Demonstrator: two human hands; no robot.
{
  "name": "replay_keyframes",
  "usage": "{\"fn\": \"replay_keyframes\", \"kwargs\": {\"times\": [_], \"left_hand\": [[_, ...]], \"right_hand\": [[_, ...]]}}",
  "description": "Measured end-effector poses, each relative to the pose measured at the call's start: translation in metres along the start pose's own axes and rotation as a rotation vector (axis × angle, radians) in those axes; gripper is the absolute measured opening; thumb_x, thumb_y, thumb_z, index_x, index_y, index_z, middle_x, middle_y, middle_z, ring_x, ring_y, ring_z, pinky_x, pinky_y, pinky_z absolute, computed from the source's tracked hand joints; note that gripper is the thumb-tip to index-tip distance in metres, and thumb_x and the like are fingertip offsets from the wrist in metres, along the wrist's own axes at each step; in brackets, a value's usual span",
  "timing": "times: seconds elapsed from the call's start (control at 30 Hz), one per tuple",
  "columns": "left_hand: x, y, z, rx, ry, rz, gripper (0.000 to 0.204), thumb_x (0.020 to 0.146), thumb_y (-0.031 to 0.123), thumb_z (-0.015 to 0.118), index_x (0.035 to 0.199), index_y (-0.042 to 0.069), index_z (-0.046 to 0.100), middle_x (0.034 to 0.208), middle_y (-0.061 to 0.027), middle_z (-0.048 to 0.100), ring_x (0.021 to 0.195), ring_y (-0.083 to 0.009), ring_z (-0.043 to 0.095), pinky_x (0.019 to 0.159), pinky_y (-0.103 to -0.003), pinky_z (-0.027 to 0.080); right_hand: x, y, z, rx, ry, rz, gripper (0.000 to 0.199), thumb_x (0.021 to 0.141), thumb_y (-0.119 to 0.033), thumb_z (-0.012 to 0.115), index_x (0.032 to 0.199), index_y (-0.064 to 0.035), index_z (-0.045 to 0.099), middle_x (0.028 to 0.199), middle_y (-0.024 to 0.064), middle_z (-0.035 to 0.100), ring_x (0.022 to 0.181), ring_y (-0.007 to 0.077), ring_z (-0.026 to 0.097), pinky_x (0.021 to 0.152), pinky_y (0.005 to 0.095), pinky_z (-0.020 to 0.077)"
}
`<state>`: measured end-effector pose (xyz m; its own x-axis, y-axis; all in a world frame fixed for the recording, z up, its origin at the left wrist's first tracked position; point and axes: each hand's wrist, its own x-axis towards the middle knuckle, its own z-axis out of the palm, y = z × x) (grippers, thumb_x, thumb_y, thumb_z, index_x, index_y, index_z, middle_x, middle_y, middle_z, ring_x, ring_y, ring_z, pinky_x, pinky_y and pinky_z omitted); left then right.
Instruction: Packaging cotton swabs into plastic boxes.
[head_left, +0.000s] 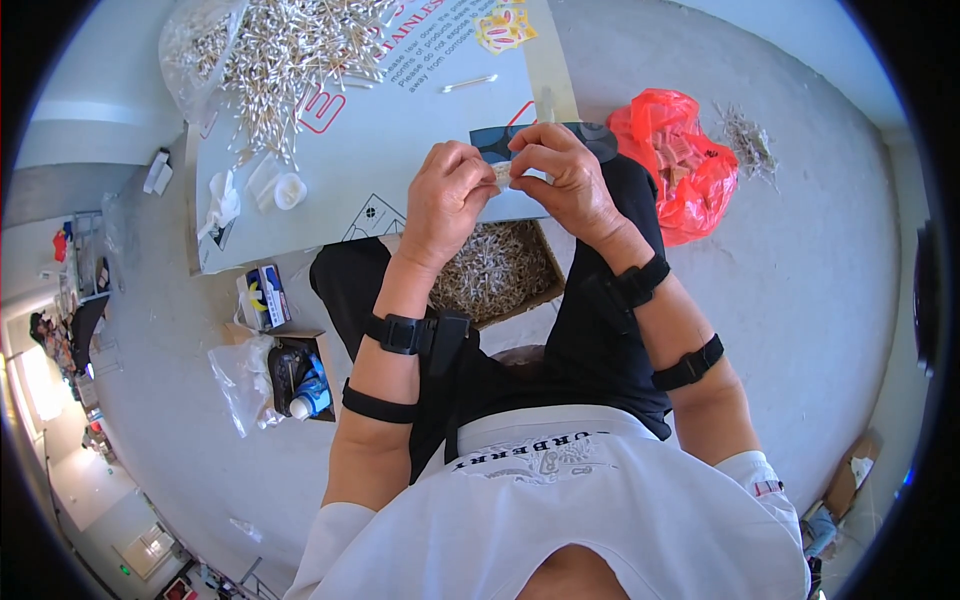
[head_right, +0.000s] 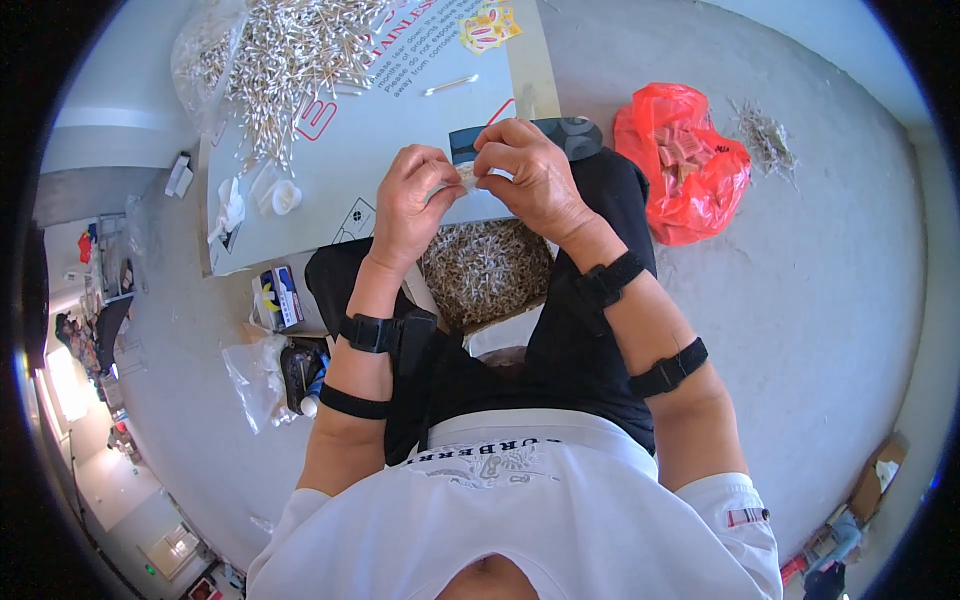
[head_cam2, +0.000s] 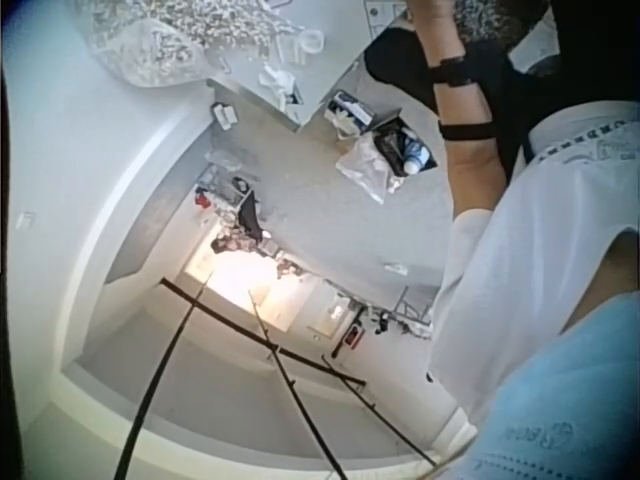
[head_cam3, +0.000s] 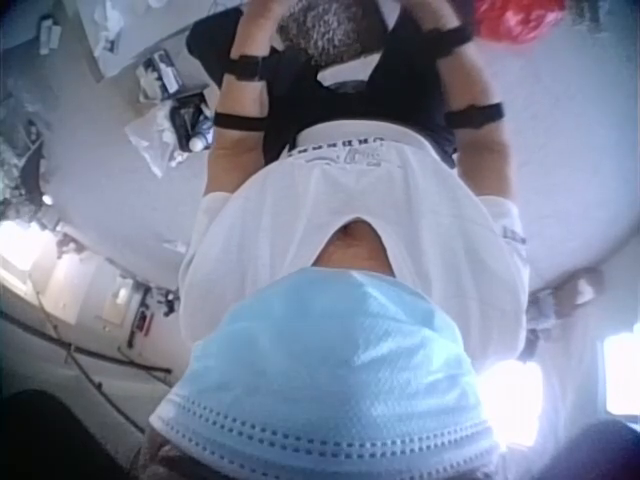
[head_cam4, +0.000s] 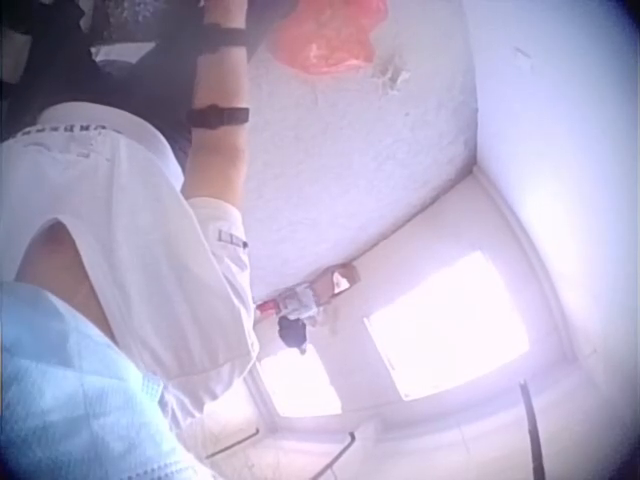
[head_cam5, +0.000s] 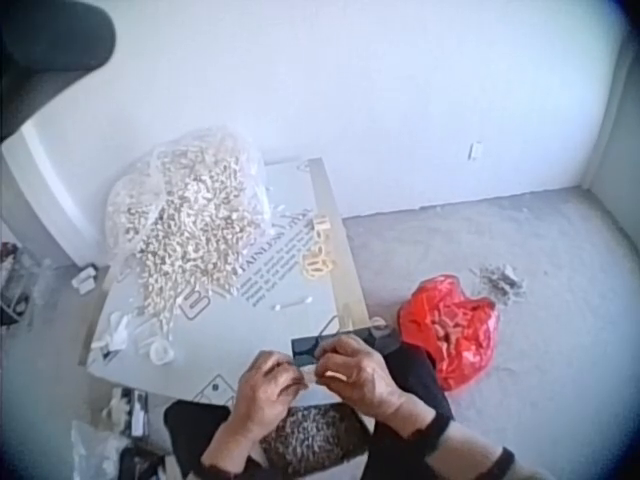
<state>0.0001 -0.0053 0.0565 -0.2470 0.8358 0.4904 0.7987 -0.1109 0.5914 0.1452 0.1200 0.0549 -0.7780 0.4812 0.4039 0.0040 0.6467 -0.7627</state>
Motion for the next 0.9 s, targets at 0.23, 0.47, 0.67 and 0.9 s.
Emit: {"fn": "replay_keyframes", "kwargs": {"times": [0.23,0.47,0.67,0.9], "left_hand": [[0.0062,0.0027,0.0015,0.028,-0.027,-0.02,0.021,0.062,-0.002,0.076,0.073,0.003,0.058,0.086,-0.0045,0.058,0.084,-0.025,0.058,0.067,-0.037,0.05],[0.008,0.002,0.0035,0.103,-0.038,0.043,0.019,0.063,-0.003,0.073,0.072,0.001,0.057,0.085,-0.0065,0.059,0.085,-0.0264,0.058,0.069,-0.038,0.051],[0.0065,0.0004,0.0014,0.024,-0.023,0.021,0.017,0.066,-0.002,0.074,0.074,0.001,0.059,0.084,-0.0064,0.058,0.082,-0.0267,0.057,0.069,-0.038,0.051],[0.0079,0.0002,-0.0017,0.114,-0.062,0.059,0.019,0.064,-0.004,0.075,0.077,0.001,0.062,0.084,-0.0062,0.058,0.083,-0.0254,0.059,0.068,-0.035,0.051]], "right_hand": [[0.0041,-0.0017,0.004,-0.115,-0.034,-0.07,0.014,0.067,-0.004,0.073,0.076,-0.0078,0.062,0.097,0.004,0.061,0.094,0.0266,0.059,0.079,0.0376,0.0494],[0.009,-0.0046,0.0093,-0.369,-0.025,-0.192,0.013,0.069,-0.01,0.071,0.075,-0.0082,0.06,0.091,0.0021,0.06,0.092,0.0243,0.057,0.08,0.0374,0.0443],[0.0067,-0.0012,0.0018,-0.28,-0.043,-0.145,0.01,0.07,-0.009,0.071,0.075,-0.0097,0.063,0.092,0.001,0.06,0.093,0.0235,0.057,0.081,0.0376,0.0442],[0.008,-0.0007,0.0021,-0.278,-0.029,-0.185,0.01,0.07,-0.008,0.072,0.076,-0.0103,0.064,0.091,0.0016,0.06,0.095,0.0232,0.057,0.082,0.0377,0.0445]]}}
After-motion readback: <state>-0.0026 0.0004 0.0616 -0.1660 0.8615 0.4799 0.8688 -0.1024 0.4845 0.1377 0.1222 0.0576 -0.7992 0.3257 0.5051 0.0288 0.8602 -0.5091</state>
